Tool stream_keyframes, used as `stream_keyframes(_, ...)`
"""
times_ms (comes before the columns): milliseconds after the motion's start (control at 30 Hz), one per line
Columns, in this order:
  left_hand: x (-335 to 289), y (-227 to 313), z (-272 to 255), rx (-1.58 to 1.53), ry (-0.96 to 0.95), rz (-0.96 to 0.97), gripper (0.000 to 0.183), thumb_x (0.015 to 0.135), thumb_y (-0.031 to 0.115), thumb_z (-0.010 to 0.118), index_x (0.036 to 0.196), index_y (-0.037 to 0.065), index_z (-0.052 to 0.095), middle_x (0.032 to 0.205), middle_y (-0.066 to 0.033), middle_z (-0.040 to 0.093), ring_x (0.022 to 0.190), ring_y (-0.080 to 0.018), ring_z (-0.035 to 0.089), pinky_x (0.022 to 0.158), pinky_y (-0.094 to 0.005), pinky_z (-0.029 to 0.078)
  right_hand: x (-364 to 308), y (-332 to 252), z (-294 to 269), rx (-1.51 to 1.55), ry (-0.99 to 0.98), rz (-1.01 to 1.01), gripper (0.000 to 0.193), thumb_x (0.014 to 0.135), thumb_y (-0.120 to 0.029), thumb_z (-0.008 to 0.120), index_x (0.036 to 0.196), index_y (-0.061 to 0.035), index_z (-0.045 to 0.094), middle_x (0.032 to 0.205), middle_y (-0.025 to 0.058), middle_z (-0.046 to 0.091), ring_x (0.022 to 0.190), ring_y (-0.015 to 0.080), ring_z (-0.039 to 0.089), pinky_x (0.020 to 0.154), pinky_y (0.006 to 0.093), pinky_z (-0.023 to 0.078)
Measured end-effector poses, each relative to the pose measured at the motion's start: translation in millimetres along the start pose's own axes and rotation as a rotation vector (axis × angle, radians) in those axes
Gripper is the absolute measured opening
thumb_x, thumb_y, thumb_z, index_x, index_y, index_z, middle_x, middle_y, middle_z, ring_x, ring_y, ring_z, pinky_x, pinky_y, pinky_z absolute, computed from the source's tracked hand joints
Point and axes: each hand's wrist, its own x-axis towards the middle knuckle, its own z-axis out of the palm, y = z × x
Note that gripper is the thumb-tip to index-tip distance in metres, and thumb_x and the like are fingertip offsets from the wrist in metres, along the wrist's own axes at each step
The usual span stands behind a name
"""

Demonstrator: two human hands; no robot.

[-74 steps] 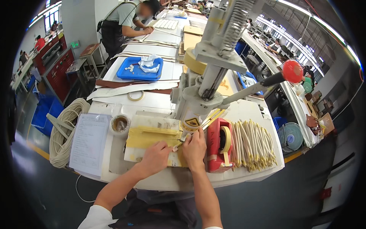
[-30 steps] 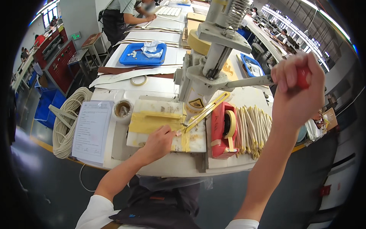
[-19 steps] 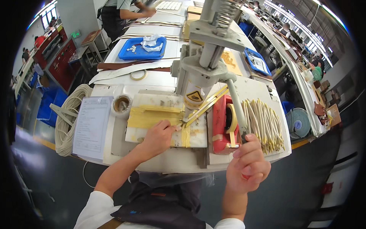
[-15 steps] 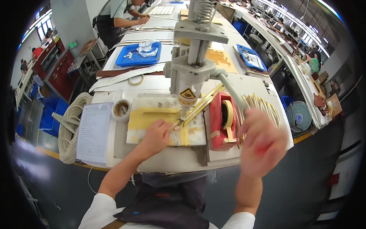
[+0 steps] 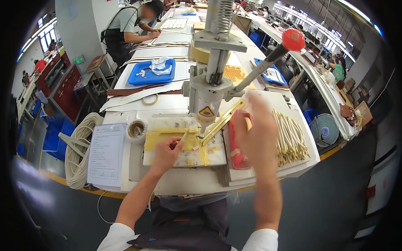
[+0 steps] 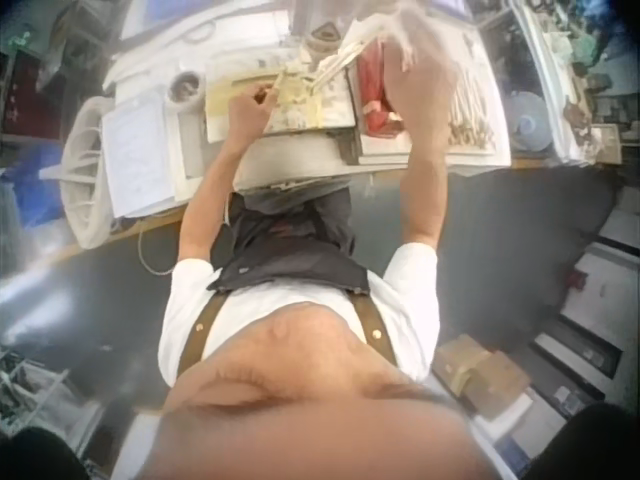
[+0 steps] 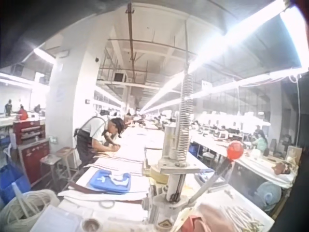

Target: The person inserts a white cable into a yellow plastic sleeve and uses a manual press machine to crimp the connection. They repeat this process for multiple cables, pulling new lengths from a coil and stacking the finished units on the table.

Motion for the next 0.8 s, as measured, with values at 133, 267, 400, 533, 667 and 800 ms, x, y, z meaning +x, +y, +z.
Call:
stream_keyframes(133, -2, 1, 3, -0.01, -0.021, 0.03, 0.02, 0.092, 0.015, 0.071, 0.098, -0.004, 0.072, 0.068, 0.0002, 0.064, 0.059, -0.0034, 0.051, 0.053, -0.0226, 0.043, -96, 17, 71, -0.036, -0.439, 0.104, 0.033, 0.08, -0.005, 0.065, 0.112, -0.0043, 0.072, 0.138, 0.0258, 0.052, 0.128, 0.0403, 0.05, 0.099, 0.0445, 0.05)
stream_keyframes(267, -2, 1, 0, -0.026, -0.017, 0.019, 0.021, 0.091, 0.018, 0.07, 0.091, -0.003, 0.071, 0.067, -0.0036, 0.066, 0.059, -0.0062, 0.055, 0.055, -0.0249, 0.045, -110, 33, 116, -0.006, -0.478, 0.137, 0.035, 0.075, -0.004, 0.064, 0.108, -0.0032, 0.073, 0.142, 0.0291, 0.046, 0.135, 0.0439, 0.042, 0.106, 0.0466, 0.045)
stream_keyframes(400, -3, 0, -1, -0.019, -0.008, 0.042, 0.02, 0.092, 0.016, 0.07, 0.09, -0.004, 0.07, 0.067, -0.0001, 0.064, 0.059, -0.0033, 0.051, 0.053, -0.0226, 0.042, -109, 46, 132, -0.006, -0.474, 0.081, 0.024, 0.073, -0.004, 0.065, 0.096, 0.0003, 0.073, 0.136, 0.0258, 0.05, 0.133, 0.044, 0.044, 0.107, 0.0478, 0.043)
stream_keyframes(533, -4, 0, -2, -0.021, -0.005, 0.047, 0.02, 0.092, 0.016, 0.071, 0.09, -0.004, 0.07, 0.067, 0.0003, 0.063, 0.058, -0.0034, 0.05, 0.051, -0.0228, 0.041, -102, 47, 130, -0.023, -0.485, 0.062, 0.02, 0.072, -0.003, 0.066, 0.09, 0.0, 0.072, 0.13, 0.0218, 0.054, 0.132, 0.0424, 0.044, 0.105, 0.0465, 0.045)
stream_keyframes(667, -3, -1, 0, -0.046, 0.002, 0.023, 0.021, 0.092, 0.017, 0.07, 0.089, -0.004, 0.07, 0.066, -0.0008, 0.063, 0.057, -0.0041, 0.05, 0.052, -0.0235, 0.041, -103, 47, 129, -0.021, -0.431, 0.044, 0.018, 0.073, -0.003, 0.068, 0.09, -0.0034, 0.072, 0.127, 0.0152, 0.06, 0.129, 0.0355, 0.05, 0.1, 0.0452, 0.047)
stream_keyframes(800, -4, 1, 1, -0.047, 0.009, -0.003, 0.022, 0.091, 0.019, 0.071, 0.089, -0.003, 0.07, 0.065, -0.0025, 0.064, 0.059, -0.0056, 0.052, 0.054, -0.0253, 0.043, -107, 53, 123, 0.07, -0.388, 0.058, 0.011, 0.077, -0.005, 0.068, 0.088, -0.007, 0.071, 0.111, 0.008, 0.07, 0.116, 0.0296, 0.061, 0.095, 0.0448, 0.048)
